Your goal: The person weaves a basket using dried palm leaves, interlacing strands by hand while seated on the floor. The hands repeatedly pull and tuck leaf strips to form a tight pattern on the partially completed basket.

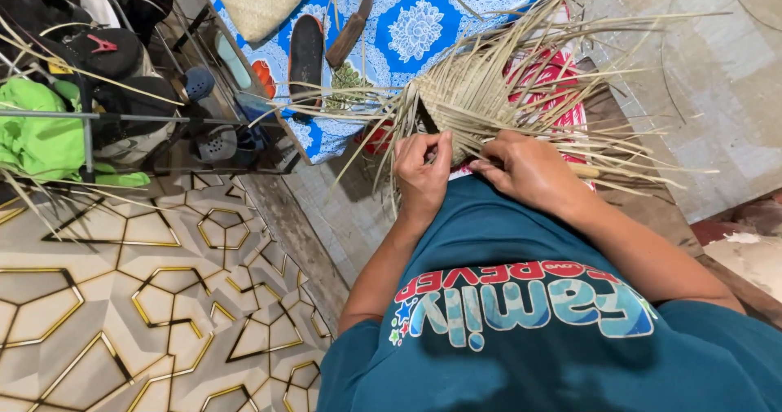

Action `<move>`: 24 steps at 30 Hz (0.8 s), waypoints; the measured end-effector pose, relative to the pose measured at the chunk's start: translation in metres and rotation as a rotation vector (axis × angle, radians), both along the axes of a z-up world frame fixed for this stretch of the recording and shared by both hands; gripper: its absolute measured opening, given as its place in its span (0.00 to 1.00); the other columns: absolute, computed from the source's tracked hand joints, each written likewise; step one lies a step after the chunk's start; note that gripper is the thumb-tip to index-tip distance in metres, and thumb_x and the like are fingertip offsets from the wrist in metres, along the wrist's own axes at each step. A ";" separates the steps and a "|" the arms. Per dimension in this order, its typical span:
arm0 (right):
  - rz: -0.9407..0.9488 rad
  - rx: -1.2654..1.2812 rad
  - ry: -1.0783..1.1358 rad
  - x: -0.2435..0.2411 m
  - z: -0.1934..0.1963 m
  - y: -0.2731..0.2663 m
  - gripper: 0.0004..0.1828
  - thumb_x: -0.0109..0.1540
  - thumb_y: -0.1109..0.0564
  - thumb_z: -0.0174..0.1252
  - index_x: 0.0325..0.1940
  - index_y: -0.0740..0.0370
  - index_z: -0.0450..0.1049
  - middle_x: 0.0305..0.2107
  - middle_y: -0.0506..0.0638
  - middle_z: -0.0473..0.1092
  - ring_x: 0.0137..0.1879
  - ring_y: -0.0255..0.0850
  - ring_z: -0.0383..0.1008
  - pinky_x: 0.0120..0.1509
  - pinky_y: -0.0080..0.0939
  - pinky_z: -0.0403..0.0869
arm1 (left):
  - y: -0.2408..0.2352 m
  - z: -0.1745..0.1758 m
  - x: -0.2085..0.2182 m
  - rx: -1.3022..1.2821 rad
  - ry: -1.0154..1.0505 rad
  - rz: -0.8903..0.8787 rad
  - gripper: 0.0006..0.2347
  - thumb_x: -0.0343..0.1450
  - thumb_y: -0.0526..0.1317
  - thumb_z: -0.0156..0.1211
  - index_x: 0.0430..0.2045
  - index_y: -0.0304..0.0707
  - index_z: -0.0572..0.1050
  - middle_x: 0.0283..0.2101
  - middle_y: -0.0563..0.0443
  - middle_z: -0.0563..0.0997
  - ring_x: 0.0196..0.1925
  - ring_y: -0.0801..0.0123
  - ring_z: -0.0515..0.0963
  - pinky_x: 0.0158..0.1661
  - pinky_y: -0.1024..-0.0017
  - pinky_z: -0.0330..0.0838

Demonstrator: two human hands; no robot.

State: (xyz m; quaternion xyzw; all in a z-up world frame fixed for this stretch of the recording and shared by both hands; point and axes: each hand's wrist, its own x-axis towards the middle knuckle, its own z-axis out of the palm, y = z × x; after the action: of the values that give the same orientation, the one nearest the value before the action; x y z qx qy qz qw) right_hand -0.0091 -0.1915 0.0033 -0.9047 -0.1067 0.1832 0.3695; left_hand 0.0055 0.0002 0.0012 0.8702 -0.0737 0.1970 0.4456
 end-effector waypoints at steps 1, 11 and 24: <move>-0.021 0.016 -0.016 0.000 -0.002 0.000 0.11 0.63 0.44 0.58 0.41 0.51 0.76 0.34 0.56 0.71 0.46 0.64 0.77 0.45 0.64 0.77 | 0.000 0.005 -0.001 -0.063 0.061 0.007 0.06 0.70 0.37 0.70 0.22 0.44 0.79 0.18 0.57 0.74 0.26 0.67 0.77 0.40 0.72 0.71; -0.251 0.224 -0.249 0.012 -0.036 -0.002 0.07 0.65 0.49 0.65 0.46 0.48 0.79 0.34 0.51 0.72 0.47 0.56 0.78 0.47 0.51 0.77 | 0.008 0.014 -0.003 -0.277 0.416 -0.101 0.18 0.81 0.50 0.45 0.52 0.41 0.80 0.46 0.37 0.84 0.55 0.43 0.79 0.60 0.50 0.68; -0.216 0.350 -0.482 0.015 0.015 -0.005 0.10 0.63 0.54 0.67 0.48 0.53 0.79 0.34 0.52 0.71 0.42 0.56 0.78 0.46 0.50 0.77 | 0.001 0.024 -0.005 -0.045 -0.043 -0.039 0.10 0.69 0.31 0.69 0.43 0.35 0.82 0.40 0.42 0.86 0.45 0.53 0.85 0.61 0.60 0.71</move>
State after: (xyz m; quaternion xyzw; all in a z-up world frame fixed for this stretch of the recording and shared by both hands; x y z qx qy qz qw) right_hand 0.0061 -0.1960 0.0184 -0.8508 -0.1245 -0.0977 0.5011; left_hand 0.0006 0.0011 0.0251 0.8537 -0.0959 0.2087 0.4674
